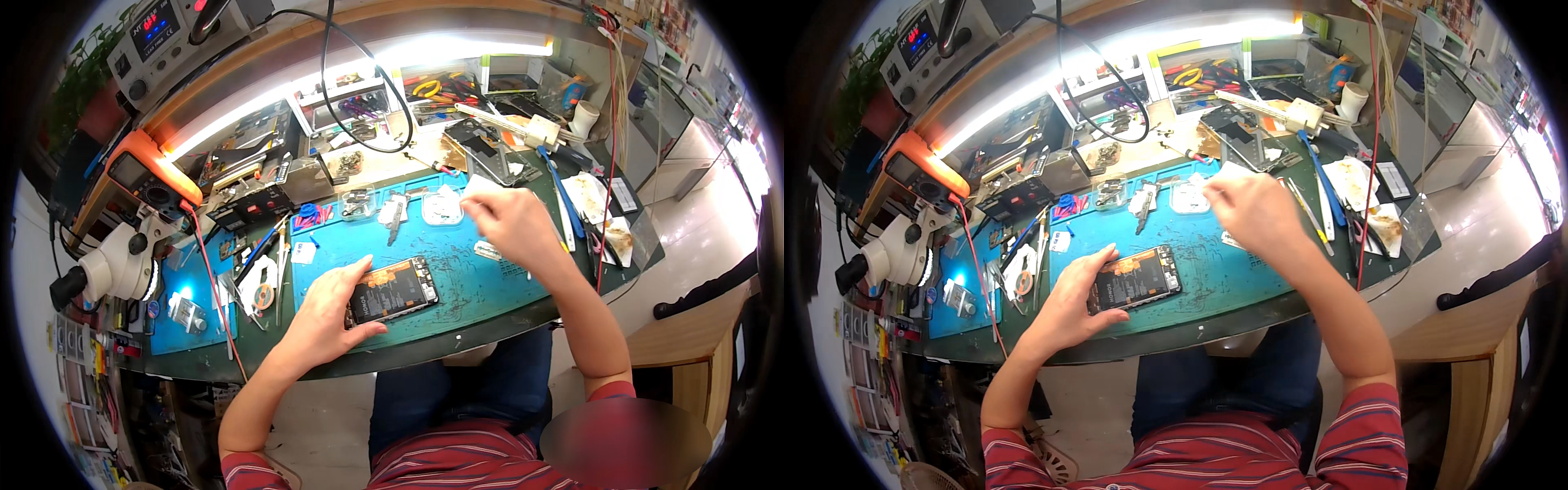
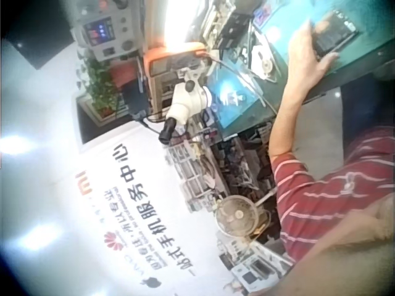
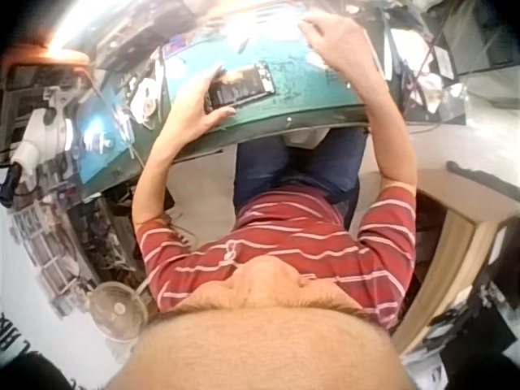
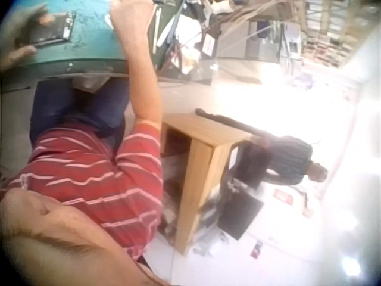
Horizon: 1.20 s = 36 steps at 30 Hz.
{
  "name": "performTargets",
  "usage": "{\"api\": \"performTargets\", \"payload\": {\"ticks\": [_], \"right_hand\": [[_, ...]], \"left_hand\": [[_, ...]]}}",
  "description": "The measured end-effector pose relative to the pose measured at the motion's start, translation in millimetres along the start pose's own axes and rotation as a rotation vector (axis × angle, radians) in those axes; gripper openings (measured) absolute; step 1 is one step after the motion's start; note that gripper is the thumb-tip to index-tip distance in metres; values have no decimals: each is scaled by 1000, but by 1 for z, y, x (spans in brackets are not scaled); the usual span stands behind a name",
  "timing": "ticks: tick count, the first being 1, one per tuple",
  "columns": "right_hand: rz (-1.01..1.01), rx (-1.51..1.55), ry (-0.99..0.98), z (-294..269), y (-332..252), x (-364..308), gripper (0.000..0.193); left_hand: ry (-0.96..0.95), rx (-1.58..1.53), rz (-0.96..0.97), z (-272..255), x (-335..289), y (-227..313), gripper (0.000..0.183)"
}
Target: The person works on a disassembled smartphone at a cluttered electronics repair bench. They use tweezers to handle small internal components, repeatedly open and close the device, and inspect the motherboard and connectors.
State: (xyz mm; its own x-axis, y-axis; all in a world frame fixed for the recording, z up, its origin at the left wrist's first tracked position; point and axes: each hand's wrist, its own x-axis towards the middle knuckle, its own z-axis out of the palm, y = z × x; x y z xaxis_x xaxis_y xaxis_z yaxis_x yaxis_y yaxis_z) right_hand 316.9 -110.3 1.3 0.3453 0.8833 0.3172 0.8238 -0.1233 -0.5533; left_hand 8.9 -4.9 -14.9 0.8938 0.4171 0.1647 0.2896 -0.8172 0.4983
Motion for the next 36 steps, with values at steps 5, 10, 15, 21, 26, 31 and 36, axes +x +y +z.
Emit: {"api": "performTargets", "payload": {"ticks": [5, 10, 15, 21, 26, 31, 36], "right_hand": [[-19, -110, 193, -39, 57, -26, 20], [39, -177, 194, -43, 72, -50, 19], [94, -57, 252, -32, 59, -57, 19], [82, 77, 327, -11, 74, -76, 21], [91, 114, 343, -9, 72, -75, 19], [95, 138, 346, -10, 72, -74, 18], [100, 147, 345, -12, 74, -75, 18]], "left_hand": [[-29, 38, 82, -3, 11, 8, 86], [67, 13, 226, 6, 34, 12, 38], [71, 18, 227, 22, 67, 5, 9], [-109, 44, 277, 11, 89, 4, 8], [-181, 2, 260, 5, 93, 5, 9], [-237, 4, 275, 2, 99, 4, 9], [-369, 57, 327, -6, 115, 6, 9]]}}
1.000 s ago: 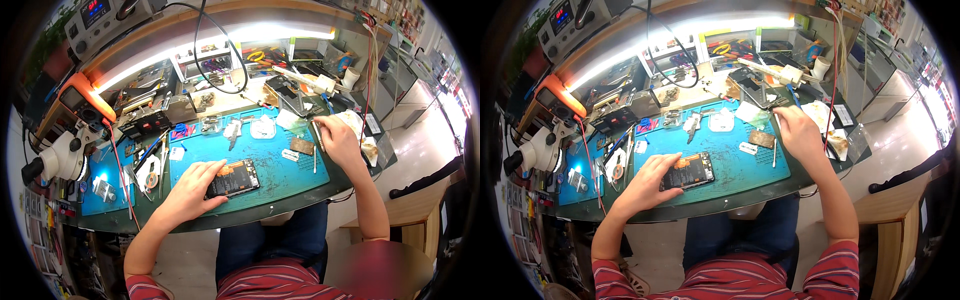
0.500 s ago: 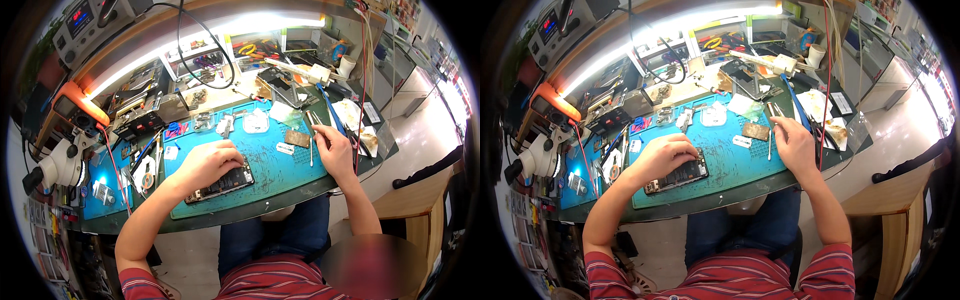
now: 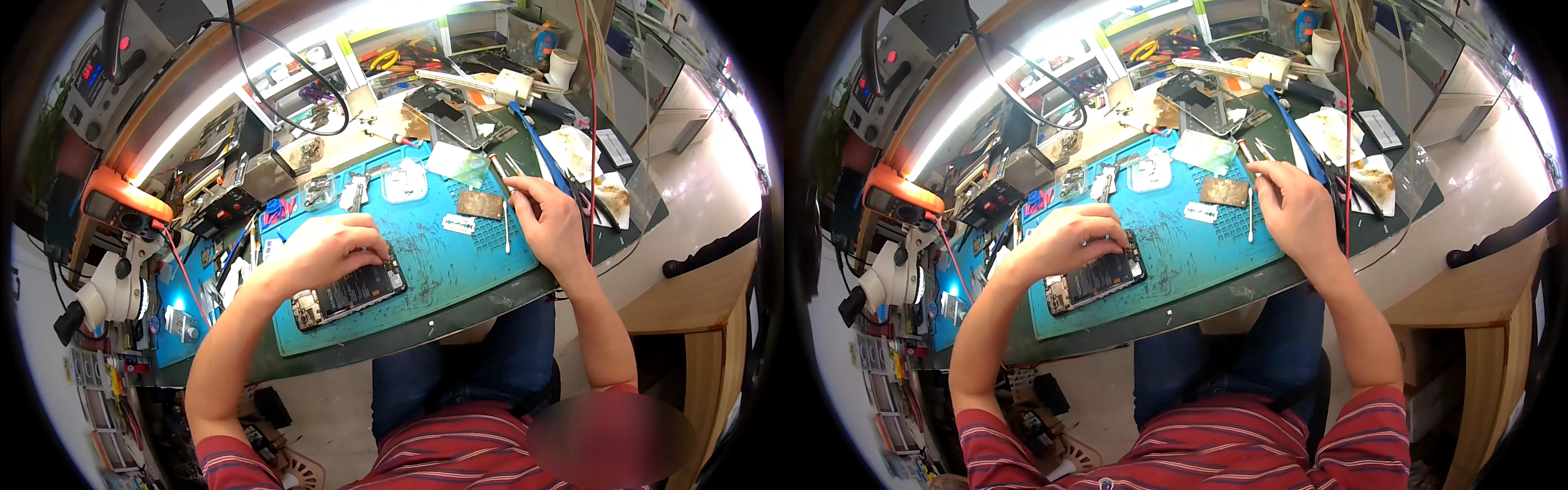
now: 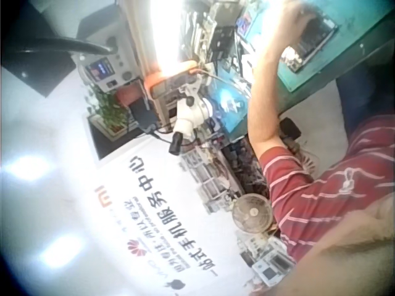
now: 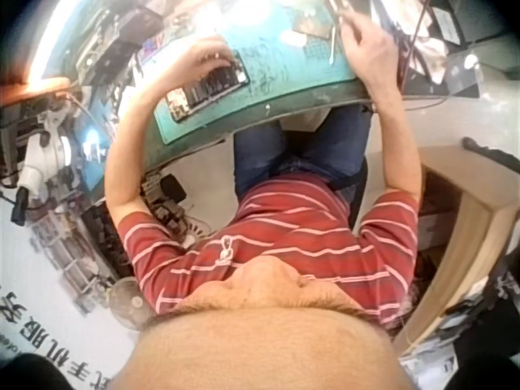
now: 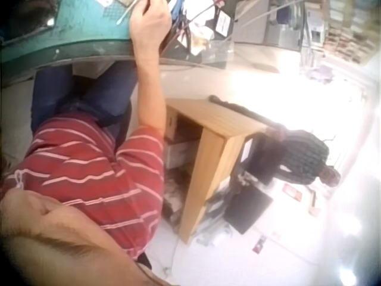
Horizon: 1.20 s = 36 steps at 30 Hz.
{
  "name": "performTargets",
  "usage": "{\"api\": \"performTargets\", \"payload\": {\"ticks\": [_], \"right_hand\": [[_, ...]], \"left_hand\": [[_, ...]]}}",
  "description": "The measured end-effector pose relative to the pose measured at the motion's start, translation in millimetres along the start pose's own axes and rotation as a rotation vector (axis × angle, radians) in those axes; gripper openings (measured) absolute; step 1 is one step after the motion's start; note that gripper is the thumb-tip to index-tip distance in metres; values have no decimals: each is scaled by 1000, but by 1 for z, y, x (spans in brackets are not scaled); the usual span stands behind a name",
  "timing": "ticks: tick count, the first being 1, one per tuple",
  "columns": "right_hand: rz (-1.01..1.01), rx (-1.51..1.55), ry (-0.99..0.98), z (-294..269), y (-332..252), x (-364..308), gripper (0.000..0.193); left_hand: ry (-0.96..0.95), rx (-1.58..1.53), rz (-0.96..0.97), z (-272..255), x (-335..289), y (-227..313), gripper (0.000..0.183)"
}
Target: The person works on a disassembled smartphone at a cluttered electronics repair bench. They use tweezers to handle small internal components, repeatedly open and close the device, and inspect the motherboard and connectors.
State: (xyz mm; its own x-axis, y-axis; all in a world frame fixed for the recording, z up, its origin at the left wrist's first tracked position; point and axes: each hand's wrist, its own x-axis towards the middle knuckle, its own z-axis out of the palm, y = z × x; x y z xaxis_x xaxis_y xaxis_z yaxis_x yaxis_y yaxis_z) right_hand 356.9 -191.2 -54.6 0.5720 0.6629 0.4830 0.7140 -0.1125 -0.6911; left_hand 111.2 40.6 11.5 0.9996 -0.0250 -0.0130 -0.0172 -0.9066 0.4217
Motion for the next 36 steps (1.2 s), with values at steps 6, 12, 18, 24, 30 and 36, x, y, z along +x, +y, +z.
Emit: {"api": "performTargets", "payload": {"ticks": [6, 12, 18, 24, 30, 36], "right_hand": [[-2, -18, -29, -1, 2, 0, 20], [63, 38, -35, 0, 1, 0, 19], [72, 59, -41, 0, 3, 1, 20], [51, 63, -25, 1, 4, -1, 20], [20, 36, -40, 1, 1, -1, 21], [-36, -14, -40, 1, 2, -1, 19]], "left_hand": [[-185, 75, -28, -16, 18, 5, 12], [-381, 133, -55, -25, 43, 10, 13], [-480, 161, -144, -27, 51, 17, 13], [-184, 30, -65, -22, 12, 13, 15], [-59, 173, 85, 3, -26, 8, 62], [-4, 200, 123, 11, -41, 3, 64]]}}
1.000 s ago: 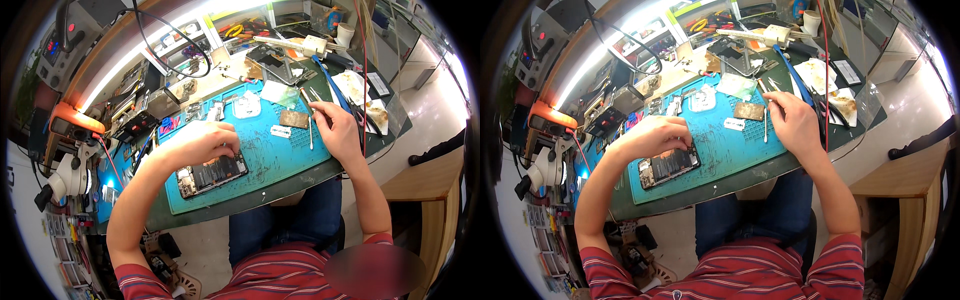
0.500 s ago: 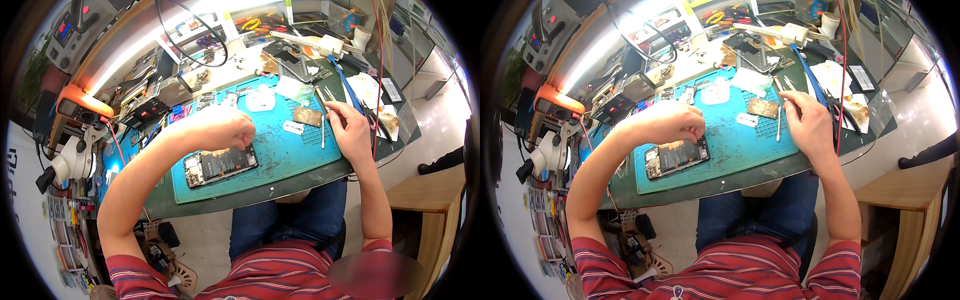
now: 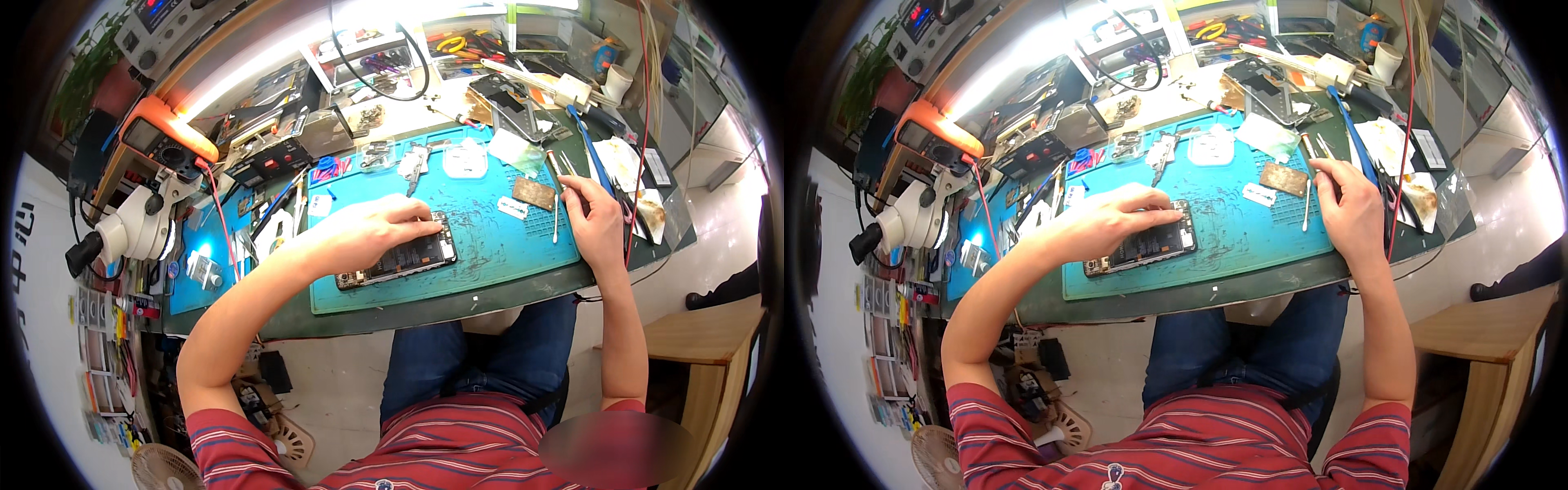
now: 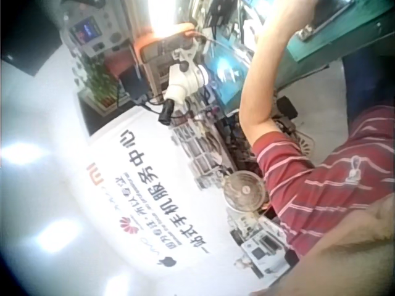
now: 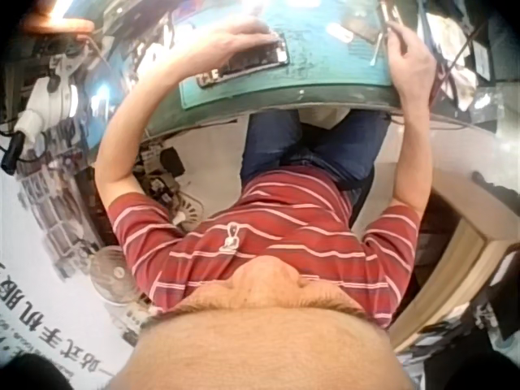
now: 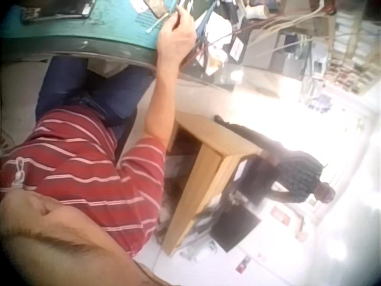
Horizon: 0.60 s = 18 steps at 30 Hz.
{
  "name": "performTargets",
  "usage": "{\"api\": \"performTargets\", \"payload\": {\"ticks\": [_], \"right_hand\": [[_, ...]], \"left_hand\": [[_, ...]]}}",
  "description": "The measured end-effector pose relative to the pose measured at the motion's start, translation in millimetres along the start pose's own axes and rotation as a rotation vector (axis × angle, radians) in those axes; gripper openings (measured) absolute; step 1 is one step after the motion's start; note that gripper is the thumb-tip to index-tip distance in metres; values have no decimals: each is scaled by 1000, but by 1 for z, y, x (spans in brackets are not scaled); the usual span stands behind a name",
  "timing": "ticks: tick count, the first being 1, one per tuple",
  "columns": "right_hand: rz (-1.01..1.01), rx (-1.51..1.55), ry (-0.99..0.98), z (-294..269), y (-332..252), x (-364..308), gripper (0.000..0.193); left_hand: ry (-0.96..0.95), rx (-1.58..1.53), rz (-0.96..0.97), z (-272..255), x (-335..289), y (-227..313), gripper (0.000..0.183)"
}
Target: The person works on a disassembled smartphone at a cluttered electronics repair bench. They use tweezers to handle small internal components, repeatedly open and close the device, and inspect the motherboard and connectors.
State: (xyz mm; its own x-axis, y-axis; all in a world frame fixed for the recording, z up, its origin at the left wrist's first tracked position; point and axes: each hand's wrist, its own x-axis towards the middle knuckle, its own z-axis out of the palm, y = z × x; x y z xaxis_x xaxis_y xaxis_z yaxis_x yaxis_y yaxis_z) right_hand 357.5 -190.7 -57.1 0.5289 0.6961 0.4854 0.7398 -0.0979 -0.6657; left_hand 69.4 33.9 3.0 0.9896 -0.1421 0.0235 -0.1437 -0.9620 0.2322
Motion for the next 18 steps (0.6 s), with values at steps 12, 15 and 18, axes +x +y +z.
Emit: {"api": "performTargets", "payload": {"ticks": [12, 15, 18], "right_hand": [[-126, -119, 89, 1, 1, -2, 18], [-130, -110, 112, 1, -7, -3, 18], [-130, -119, 117, 2, -10, -2, 18]], "left_hand": [[198, -442, -543, -3, -19, 13, 71], [65, -95, -501, 4, -34, 29, 98], [-27, -43, -515, -3, -28, 34, 90]]}}
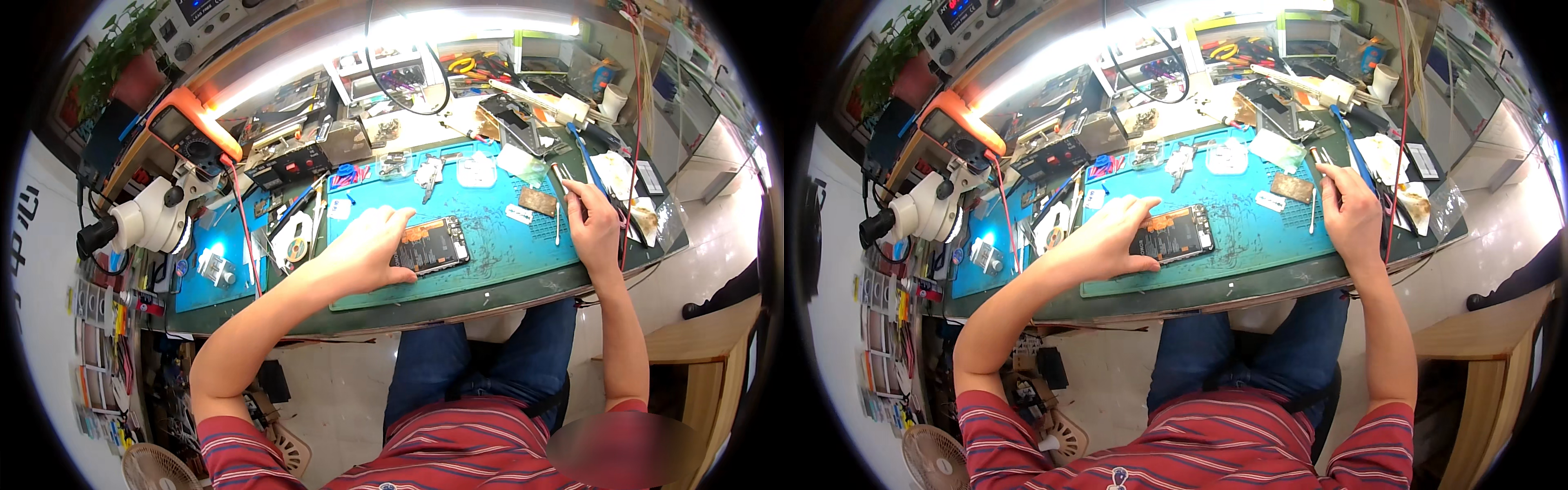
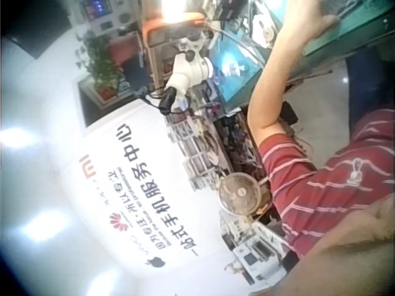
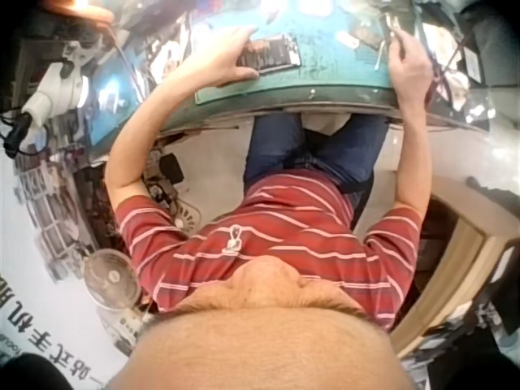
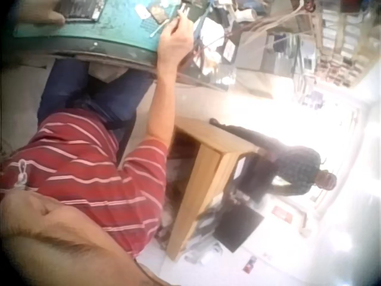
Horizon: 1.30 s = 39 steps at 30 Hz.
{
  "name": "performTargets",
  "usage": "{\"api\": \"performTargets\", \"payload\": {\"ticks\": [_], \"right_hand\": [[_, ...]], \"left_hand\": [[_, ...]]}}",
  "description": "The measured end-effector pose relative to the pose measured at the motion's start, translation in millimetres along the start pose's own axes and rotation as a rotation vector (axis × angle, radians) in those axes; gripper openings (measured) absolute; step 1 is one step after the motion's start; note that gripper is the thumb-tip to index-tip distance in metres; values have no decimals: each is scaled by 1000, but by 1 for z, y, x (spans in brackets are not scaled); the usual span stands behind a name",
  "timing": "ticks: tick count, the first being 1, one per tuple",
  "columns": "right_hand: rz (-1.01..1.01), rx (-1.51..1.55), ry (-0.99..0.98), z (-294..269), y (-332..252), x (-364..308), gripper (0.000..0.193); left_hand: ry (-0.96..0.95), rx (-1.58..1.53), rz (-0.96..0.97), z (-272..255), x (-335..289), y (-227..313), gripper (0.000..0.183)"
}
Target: The person works on a disassembled smartphone at a cluttered electronics repair bench. They use tweezers to handle small internal components, repeatedly open and close the device, and inspect the motherboard and connectors.
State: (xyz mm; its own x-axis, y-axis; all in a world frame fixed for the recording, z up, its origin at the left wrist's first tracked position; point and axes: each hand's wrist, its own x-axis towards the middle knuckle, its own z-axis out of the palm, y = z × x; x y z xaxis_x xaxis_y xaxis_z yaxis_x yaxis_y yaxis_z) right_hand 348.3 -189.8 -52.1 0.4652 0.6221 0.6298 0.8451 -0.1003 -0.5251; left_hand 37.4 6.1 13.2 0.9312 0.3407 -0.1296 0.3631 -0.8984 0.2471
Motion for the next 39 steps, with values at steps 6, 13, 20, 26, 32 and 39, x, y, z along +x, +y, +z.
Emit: {"api": "performTargets", "payload": {"ticks": [6, 13, 20, 26, 32, 39], "right_hand": [[-58, 28, 40, -5, -5, -2, 22], [132, 406, -218, 6, -68, -4, 29], [282, 1153, -581, 69, -130, 28, 41], [181, 803, -531, 92, -164, 64, 53], [-133, 401, -175, 115, -180, 52, 27], [-141, 503, -153, 123, -194, 32, 23]], "left_hand": [[-261, -65, -170, -31, 16, 17, 75], [-139, -841, -91, -24, 14, -12, 46], [145, -1410, -106, -1, 2, 0, 63], [86, -2326, 526, 22, 23, -22, 102], [185, -2280, 509, 28, 30, -37, 95], [596, -1842, 249, 26, 26, -18, 103]]}}
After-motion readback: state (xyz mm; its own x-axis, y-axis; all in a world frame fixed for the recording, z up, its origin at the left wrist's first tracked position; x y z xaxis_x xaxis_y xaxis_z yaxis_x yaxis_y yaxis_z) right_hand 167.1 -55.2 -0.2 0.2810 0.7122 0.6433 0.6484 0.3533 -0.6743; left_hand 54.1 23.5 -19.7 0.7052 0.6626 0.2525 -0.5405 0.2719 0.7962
